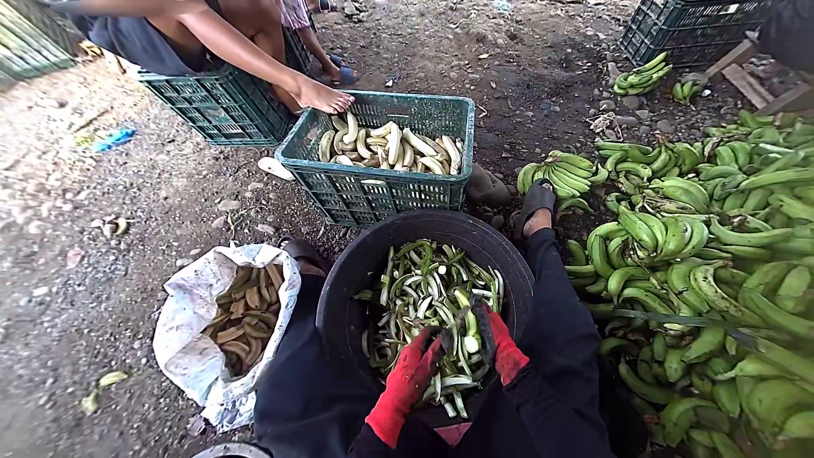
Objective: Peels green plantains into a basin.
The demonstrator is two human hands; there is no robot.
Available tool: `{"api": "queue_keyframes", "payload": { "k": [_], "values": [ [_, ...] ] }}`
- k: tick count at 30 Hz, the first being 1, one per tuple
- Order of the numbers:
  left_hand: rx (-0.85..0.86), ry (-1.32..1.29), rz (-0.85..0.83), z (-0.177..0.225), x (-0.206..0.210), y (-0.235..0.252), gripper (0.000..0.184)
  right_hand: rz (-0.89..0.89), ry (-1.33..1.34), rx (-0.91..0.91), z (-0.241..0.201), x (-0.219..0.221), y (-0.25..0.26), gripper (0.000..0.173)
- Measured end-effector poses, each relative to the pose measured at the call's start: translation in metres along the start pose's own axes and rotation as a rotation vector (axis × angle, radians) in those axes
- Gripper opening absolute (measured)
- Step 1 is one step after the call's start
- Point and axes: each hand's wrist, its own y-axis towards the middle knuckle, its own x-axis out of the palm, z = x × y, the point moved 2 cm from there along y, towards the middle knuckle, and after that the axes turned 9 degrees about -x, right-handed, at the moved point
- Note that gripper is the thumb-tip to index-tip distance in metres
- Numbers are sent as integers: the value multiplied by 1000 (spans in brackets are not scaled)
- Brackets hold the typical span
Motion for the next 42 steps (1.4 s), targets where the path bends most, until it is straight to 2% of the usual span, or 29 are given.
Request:
{"api": "queue_keyframes", "payload": {
  "k": [2, 4, 7, 9, 10, 12, 15, 18, 21, 22, 24, 25, 26, 28, 29, 30, 32, 33, 35, 38, 40, 42],
  "values": [
    [22, -19, -109, -2, 6, -11, 45, -6, 179, 26, -11, 2, 3, 40],
    [61, 101, -19, -10, 7, -8, 45, -72, 400, 86, -15, 13, -7, 36],
    [83, 476, 402, -11, -2, 9, 45, -179, 607, 260, 5, 27, -29, 39],
    [28, 535, 642, -7, -10, 20, 49, -211, 581, 403, 18, 29, -37, 49],
    [-5, 496, 695, -5, -14, 24, 49, -222, 528, 419, 23, 28, -39, 52],
    [9, 379, 651, -1, -18, 24, 46, -230, 434, 352, 28, 22, -36, 51],
    [51, 230, 325, 7, -8, 3, 40, -110, 156, 116, 9, 7, -17, 40],
    [59, 164, 117, 6, 9, -24, 42, 30, -65, -122, -22, 2, -7, 44],
    [41, 263, 188, -5, 13, -22, 43, 9, 104, -95, -19, 11, -8, 37],
    [18, 341, 251, -4, 7, -14, 44, -90, 241, -49, -7, 16, -12, 30],
    [-16, 481, 428, 1, -8, 4, 45, -408, 526, 121, 14, 21, -24, 33],
    [-23, 520, 510, 4, -16, 12, 45, -529, 477, 173, 11, 20, -32, 34],
    [-30, 522, 561, 7, -22, 17, 45, -563, 250, 182, -12, 19, -44, 32],
    [-41, 467, 563, 14, -28, 19, 45, -499, -317, 211, -87, 24, -72, 35],
    [-28, 429, 516, 16, -27, 17, 44, -446, -385, 212, -101, 24, -74, 38],
    [-7, 386, 449, 17, -21, 13, 43, -325, -261, 185, -89, 19, -65, 41],
    [31, 353, 351, 15, -4, 1, 42, -81, 64, 29, -27, 6, -29, 48],
    [46, 357, 331, 12, 6, -6, 42, 8, 78, -37, -14, 2, -16, 47],
    [84, 361, 332, 11, 23, -19, 43, 173, -66, -115, -27, 2, -9, 45],
    [125, 343, 421, 8, 36, -28, 43, 395, -31, -159, -50, 9, -6, 48],
    [66, 335, 432, 7, 36, -28, 43, 447, 49, -223, -51, 13, -7, 49],
    [16, 331, 414, 7, 34, -24, 43, 416, 49, -234, -51, 15, -10, 49]
  ]
}}
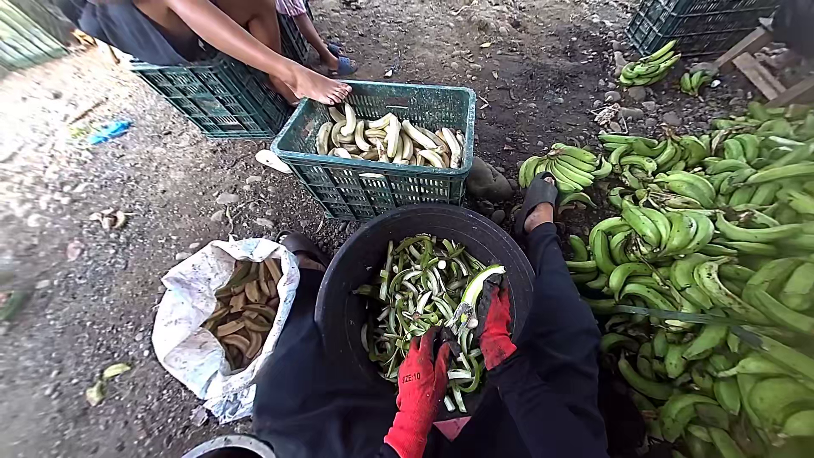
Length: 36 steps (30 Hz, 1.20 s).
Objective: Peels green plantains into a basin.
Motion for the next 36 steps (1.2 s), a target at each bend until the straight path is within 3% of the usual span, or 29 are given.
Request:
{"api": "queue_keyframes", "payload": {
  "k": [3, 6, 8, 10, 12, 14, 16, 20, 22, 24, 26, 28, 31, 34, 36],
  "values": [
    [2, 20, 8, -7, -3, 22, 43, -243, -107, 74, 6, -4, -8, 43],
    [52, 147, 11, -10, -16, 54, 42, -761, -142, 151, 22, -14, -12, 35],
    [96, 230, -40, -11, -21, 66, 43, -989, -429, 148, -36, -18, -20, 34],
    [94, 263, -73, -10, -19, 69, 43, -1100, -771, 63, -109, -18, -27, 29],
    [8, 255, -69, -13, -17, 73, 43, -1174, -845, 70, -121, -22, -30, 27],
    [-76, 221, -64, -16, -16, 78, 43, -1170, -812, 117, -118, -24, -31, 27],
    [-35, 166, -69, -11, -15, 74, 43, -1072, -718, 117, -102, -25, -23, 31],
    [153, 59, -33, 0, -2, 40, 43, -695, -517, 218, -86, -19, -12, 41],
    [246, 44, 82, 2, 7, 23, 43, -449, -391, 235, -62, -13, -5, 42],
    [294, 35, 210, 2, 14, 14, 46, -143, -131, 259, -10, -4, 9, 48],
    [297, 18, 305, -1, 18, 11, 47, 0, -53, 245, 4, 6, 11, 50],
    [278, 12, 359, -1, 17, 12, 48, -18, -164, 242, -30, 10, 0, 47],
    [225, 24, 365, 2, 5, 19, 46, -315, -510, 337, -122, 7, -27, 43],
    [138, 54, 224, 7, -11, 33, 42, -408, -520, 296, -144, 5, -41, 41],
    [55, 86, 40, 7, -24, 51, 42, -582, -552, 246, -163, -2, -46, 37]
  ]
}}
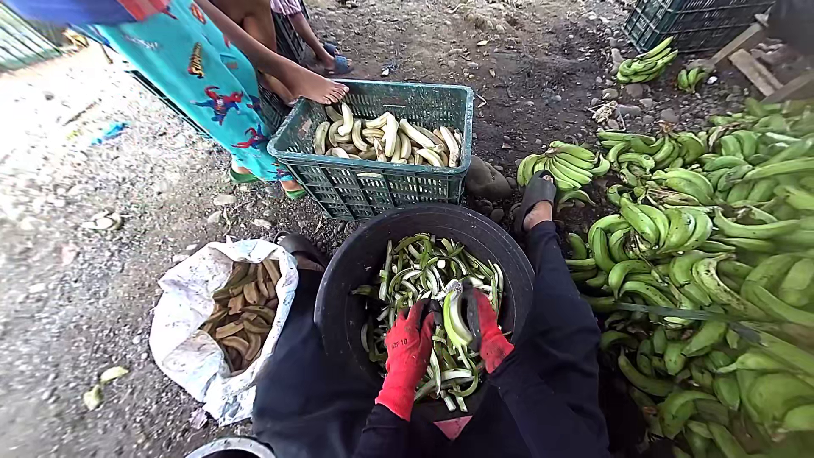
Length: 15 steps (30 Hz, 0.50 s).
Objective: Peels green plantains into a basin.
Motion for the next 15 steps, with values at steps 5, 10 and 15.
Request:
{"api": "queue_keyframes", "payload": {
  "k": [5, 10, 15],
  "values": [
    [98, 53, -166, -12, -7, 18, 43, -157, 98, -10, 45, 0, 26, 33],
    [130, 103, -64, -6, 5, 12, 41, -138, 362, -226, 169, 35, 104, 40],
    [6, 353, -268, -4, -8, 39, 41, -579, -27, -247, 163, 31, 98, 42]
  ]
}}
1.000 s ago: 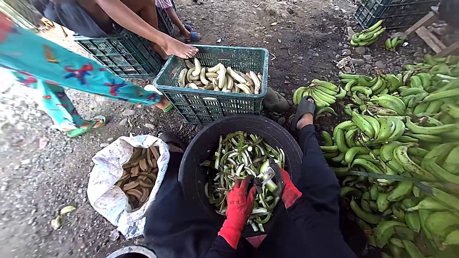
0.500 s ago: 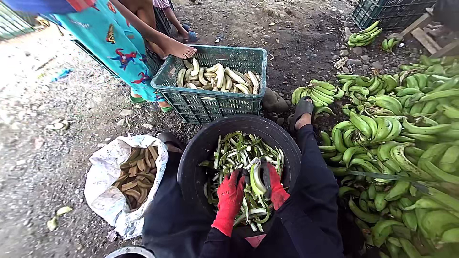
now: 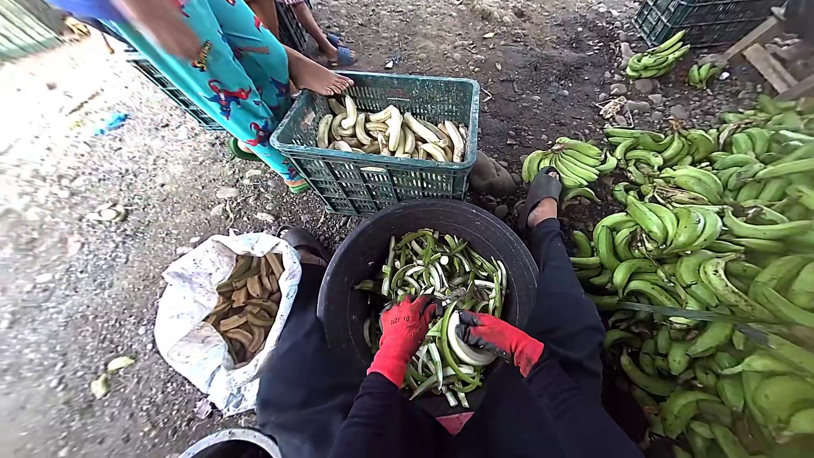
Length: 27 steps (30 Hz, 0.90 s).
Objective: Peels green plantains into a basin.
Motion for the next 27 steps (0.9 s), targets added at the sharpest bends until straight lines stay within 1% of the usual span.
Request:
{"api": "queue_keyframes", "payload": {
  "k": [1, 2, 4, 5, 6, 7, 9, 10, 12, 14, 15, 16, 17, 18, 19, 20, 23, 27],
  "values": [
    [-19, 7, -5, 1, -2, 2, 42, 47, 30, 19, 1, 0, 0, 42],
    [-14, -18, 7, 2, -2, 1, 43, 166, 118, 36, 4, -1, 1, 43],
    [75, -115, 55, 6, 3, -11, 42, 469, 435, 33, 18, 0, 7, 39],
    [146, -163, 96, 9, 10, -20, 41, 581, 630, 17, 21, 1, 11, 42],
    [229, -196, 153, 10, 19, -28, 40, 649, 827, 0, 21, 0, 14, 47],
    [313, -211, 229, 11, 29, -36, 39, 666, 1024, -18, 21, -1, 18, 49],
    [461, -202, 413, 9, 47, -46, 40, 624, 1357, -25, 17, -4, 24, 57],
    [510, -189, 509, 6, 52, -48, 41, 600, 1462, -35, 14, -4, 24, 57],
    [532, -179, 641, 0, 57, -49, 43, 572, 1562, -59, 14, -3, 27, 59],
    [513, -208, 706, -2, 56, -48, 44, 643, 1507, -64, 2, 0, 24, 55],
    [505, -208, 725, -2, 54, -46, 44, 717, 1391, -40, -18, 2, 15, 49],
    [502, -205, 729, -2, 53, -46, 44, 788, 1194, 26, -52, 2, -4, 41],
    [501, -203, 717, -1, 53, -45, 44, 800, 949, 105, -92, 2, -27, 37],
    [500, -203, 699, -1, 53, -45, 43, 773, 704, 159, -118, 1, -40, 34],
    [498, -203, 690, -1, 54, -46, 43, 754, 552, 189, -127, 2, -45, 35],
    [496, -205, 693, 0, 55, -46, 44, 750, 471, 199, -127, 3, -45, 36],
    [494, -205, 741, 2, 59, -45, 44, 775, 434, 196, -122, 4, -42, 35],
    [488, -191, 752, 3, 61, -45, 44, 792, 451, 167, -111, 3, -39, 36]
  ]
}}
